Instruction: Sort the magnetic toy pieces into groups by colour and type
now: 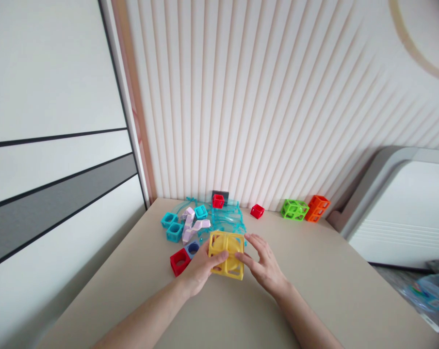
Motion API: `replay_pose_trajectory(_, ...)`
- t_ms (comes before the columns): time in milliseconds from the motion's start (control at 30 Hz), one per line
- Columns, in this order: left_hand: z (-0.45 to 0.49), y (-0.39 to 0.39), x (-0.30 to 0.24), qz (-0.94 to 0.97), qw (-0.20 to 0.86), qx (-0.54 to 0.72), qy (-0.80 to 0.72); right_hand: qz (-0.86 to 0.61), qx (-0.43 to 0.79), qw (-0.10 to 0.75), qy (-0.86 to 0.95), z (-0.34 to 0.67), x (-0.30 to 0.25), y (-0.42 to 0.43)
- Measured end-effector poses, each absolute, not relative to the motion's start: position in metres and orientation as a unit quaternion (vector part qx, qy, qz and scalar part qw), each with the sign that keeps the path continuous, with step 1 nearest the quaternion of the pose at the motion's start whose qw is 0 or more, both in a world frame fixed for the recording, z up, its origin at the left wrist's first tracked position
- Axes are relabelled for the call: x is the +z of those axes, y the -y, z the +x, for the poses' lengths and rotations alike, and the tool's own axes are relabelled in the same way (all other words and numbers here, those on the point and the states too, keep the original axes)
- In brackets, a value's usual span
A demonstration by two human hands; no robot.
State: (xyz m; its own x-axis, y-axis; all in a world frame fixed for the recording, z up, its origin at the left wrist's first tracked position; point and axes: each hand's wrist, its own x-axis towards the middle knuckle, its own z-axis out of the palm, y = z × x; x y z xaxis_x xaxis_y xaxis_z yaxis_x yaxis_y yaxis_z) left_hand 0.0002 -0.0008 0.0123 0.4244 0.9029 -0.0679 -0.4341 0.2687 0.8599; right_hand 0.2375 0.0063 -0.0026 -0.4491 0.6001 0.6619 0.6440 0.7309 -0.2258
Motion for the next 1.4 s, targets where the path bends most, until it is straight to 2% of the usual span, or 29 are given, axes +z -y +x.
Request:
replay_pose_trajectory(100, 0.002, 0.002, 0.012, 0.412, 0.72, 0.465, -0.31, -0.37, -0.01, 0.389, 0.844, 0.235, -0.005, -0.008)
replay_pose_trajectory(233, 0.003, 0.001, 0.015, 0.413, 0.679, 0.509, -0.331, -0.355, 0.024, 0.464, 0.811, 0.224, -0.009, -0.007)
replay_pose_trajectory(367, 0.003, -0.001, 0.018, 0.423, 0.64, 0.534, -0.355, -0.382, 0.149, 0.535, 0.739, 0.207, -0.007, 0.0)
replay_pose_trajectory(633, 0.008, 0.0, 0.012, 0.462, 0.592, 0.561, -0.348, -0.433, 0.316, 0.521, 0.665, 0.183, -0.006, 0.006)
replay_pose_trajectory(867, 0.007, 0.0, 0.008, 0.471, 0.584, 0.562, -0.348, -0.381, 0.471, 0.507, 0.613, 0.175, 0.003, 0.008)
replay_pose_trajectory(1400, 0.004, 0.0, 0.01, 0.488, 0.54, 0.564, -0.39, -0.427, 0.411, 0.474, 0.651, 0.185, -0.015, 0.003)
